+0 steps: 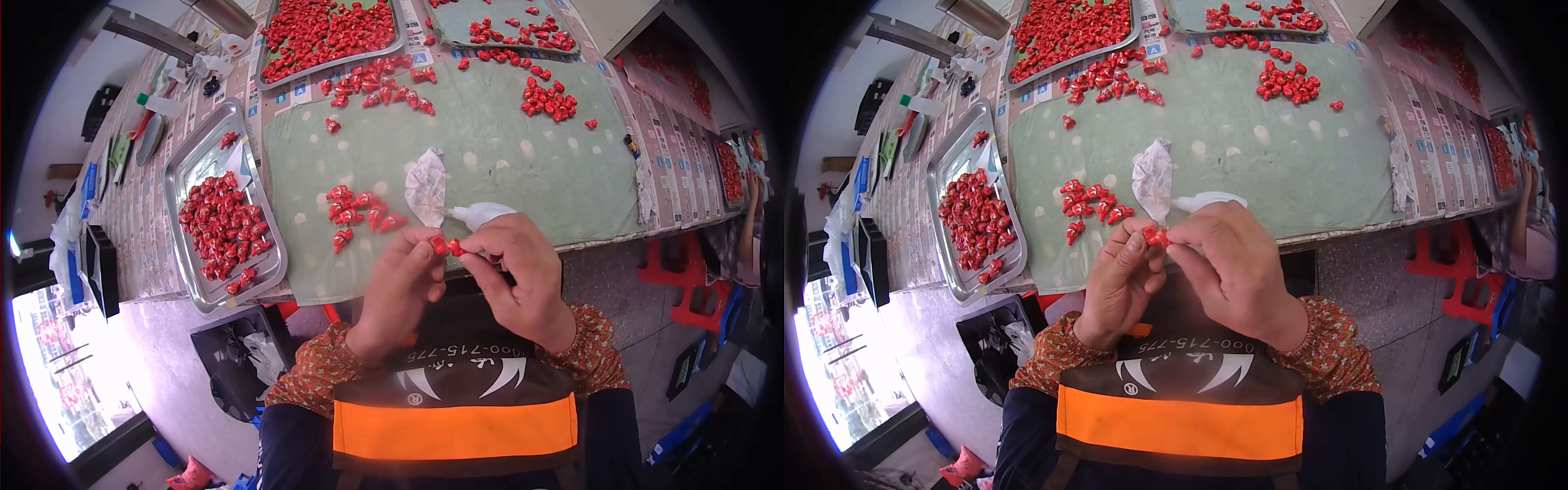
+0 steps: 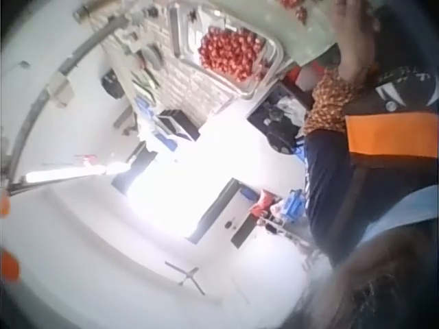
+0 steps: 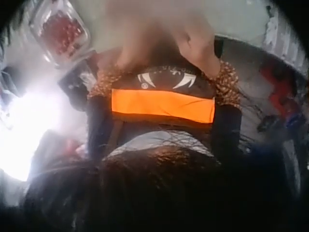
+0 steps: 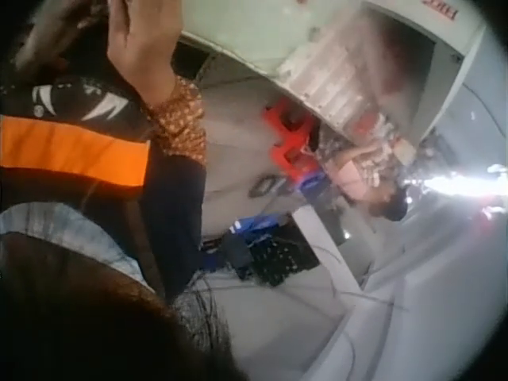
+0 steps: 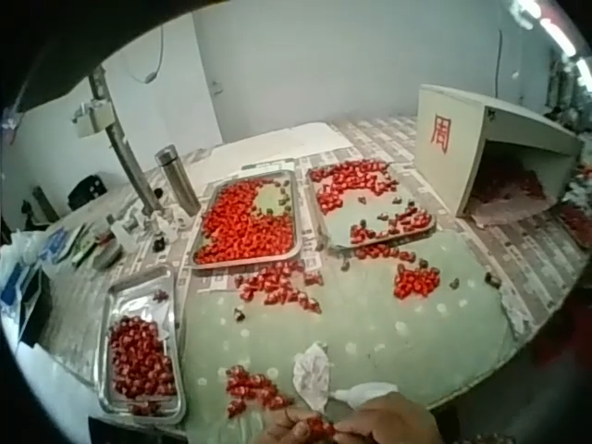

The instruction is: The person assembles plastic figurine components by applying glue from a squeeze bottle and attaching pieces together by hand.

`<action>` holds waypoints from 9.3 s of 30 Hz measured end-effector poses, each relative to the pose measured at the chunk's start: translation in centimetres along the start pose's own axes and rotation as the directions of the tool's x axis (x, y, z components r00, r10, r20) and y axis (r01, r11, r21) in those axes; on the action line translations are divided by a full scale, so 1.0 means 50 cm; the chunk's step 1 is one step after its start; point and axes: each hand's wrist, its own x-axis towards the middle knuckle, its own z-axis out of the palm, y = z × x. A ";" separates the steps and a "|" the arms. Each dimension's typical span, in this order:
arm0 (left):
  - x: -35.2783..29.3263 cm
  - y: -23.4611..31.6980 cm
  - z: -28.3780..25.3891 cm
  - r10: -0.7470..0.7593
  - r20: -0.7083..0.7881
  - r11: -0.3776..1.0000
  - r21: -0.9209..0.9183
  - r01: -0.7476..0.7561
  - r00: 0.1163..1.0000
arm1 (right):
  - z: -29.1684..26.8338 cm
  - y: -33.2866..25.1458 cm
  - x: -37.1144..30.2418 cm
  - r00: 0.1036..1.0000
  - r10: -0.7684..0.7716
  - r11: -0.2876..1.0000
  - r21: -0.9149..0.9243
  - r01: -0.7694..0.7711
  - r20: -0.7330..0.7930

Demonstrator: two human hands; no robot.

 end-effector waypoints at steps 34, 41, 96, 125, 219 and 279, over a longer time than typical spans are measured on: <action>-0.027 -0.023 -0.026 0.303 0.177 0.828 0.437 -0.350 0.937 | 0.024 0.016 -0.064 0.768 0.502 0.439 0.647 -0.623 0.398; -0.029 -0.015 -0.032 0.234 0.239 0.821 0.470 -0.323 0.942 | 0.023 0.025 -0.065 0.696 0.528 0.281 0.674 -0.684 0.486; 0.048 0.133 -0.005 0.414 0.394 -0.158 0.919 -0.361 0.821 | 0.011 0.028 -0.030 0.791 0.507 0.411 0.710 -0.572 0.343; 0.211 0.294 -0.095 0.414 0.456 -0.636 0.764 -0.108 0.788 | -0.045 0.065 -0.014 0.992 -0.023 0.853 -0.516 0.084 0.123; 0.001 0.018 -0.021 -0.198 0.176 0.956 -0.184 0.230 0.964 | -0.016 0.007 -0.052 0.976 -0.215 0.975 -0.064 0.214 -0.025; -0.012 0.044 -0.028 -0.014 0.003 0.995 0.096 0.014 1.000 | -0.034 0.050 -0.038 0.920 0.390 0.854 0.366 -0.370 0.021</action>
